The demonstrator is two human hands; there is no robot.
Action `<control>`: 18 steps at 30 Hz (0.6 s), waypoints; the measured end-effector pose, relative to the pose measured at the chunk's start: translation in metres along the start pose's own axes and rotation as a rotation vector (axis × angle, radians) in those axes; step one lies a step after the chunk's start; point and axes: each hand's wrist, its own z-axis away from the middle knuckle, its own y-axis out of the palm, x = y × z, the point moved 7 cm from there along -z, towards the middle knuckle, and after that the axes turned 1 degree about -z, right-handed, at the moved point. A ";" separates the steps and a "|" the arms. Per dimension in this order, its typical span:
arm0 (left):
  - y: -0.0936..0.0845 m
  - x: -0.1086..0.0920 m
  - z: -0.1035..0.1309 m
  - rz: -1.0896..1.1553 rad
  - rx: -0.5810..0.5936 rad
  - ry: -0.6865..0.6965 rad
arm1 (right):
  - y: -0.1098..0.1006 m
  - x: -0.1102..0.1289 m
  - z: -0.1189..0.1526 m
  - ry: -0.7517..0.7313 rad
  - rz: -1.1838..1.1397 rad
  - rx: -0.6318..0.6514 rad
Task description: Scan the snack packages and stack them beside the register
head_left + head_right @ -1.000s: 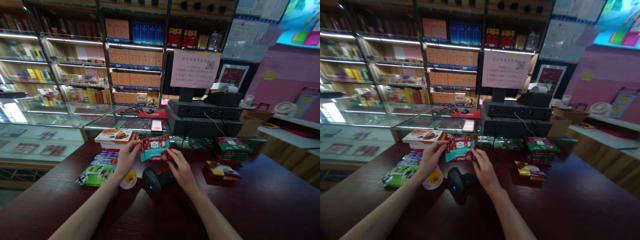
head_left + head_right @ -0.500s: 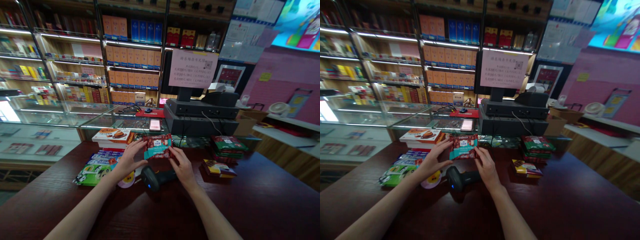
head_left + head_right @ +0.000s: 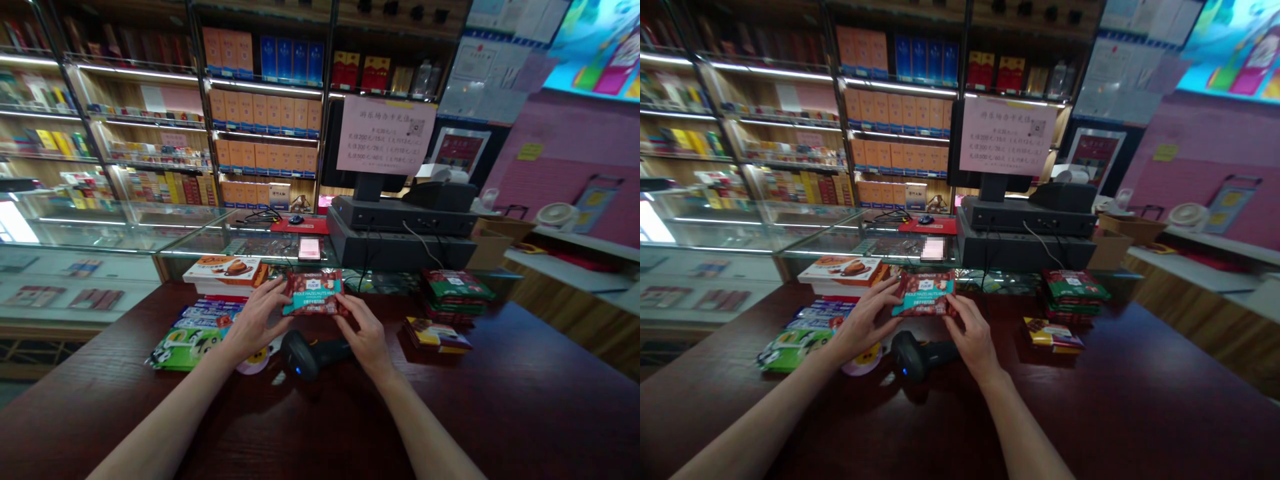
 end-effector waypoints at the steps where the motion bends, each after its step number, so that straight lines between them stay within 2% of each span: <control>1: 0.000 0.000 0.000 0.003 -0.002 0.002 | -0.001 0.001 0.000 0.005 -0.006 -0.009; 6: 0.003 0.000 0.000 0.023 -0.019 0.006 | -0.004 -0.001 0.000 0.038 -0.033 -0.037; 10: -0.003 0.002 -0.002 0.045 -0.131 -0.047 | -0.002 -0.002 -0.001 0.057 -0.058 -0.040; 14: -0.007 0.002 -0.003 0.090 -0.212 -0.116 | -0.002 -0.003 -0.001 0.123 -0.080 -0.052; 18: -0.003 0.006 -0.006 0.145 -0.227 -0.257 | -0.001 -0.005 -0.003 0.210 -0.093 -0.069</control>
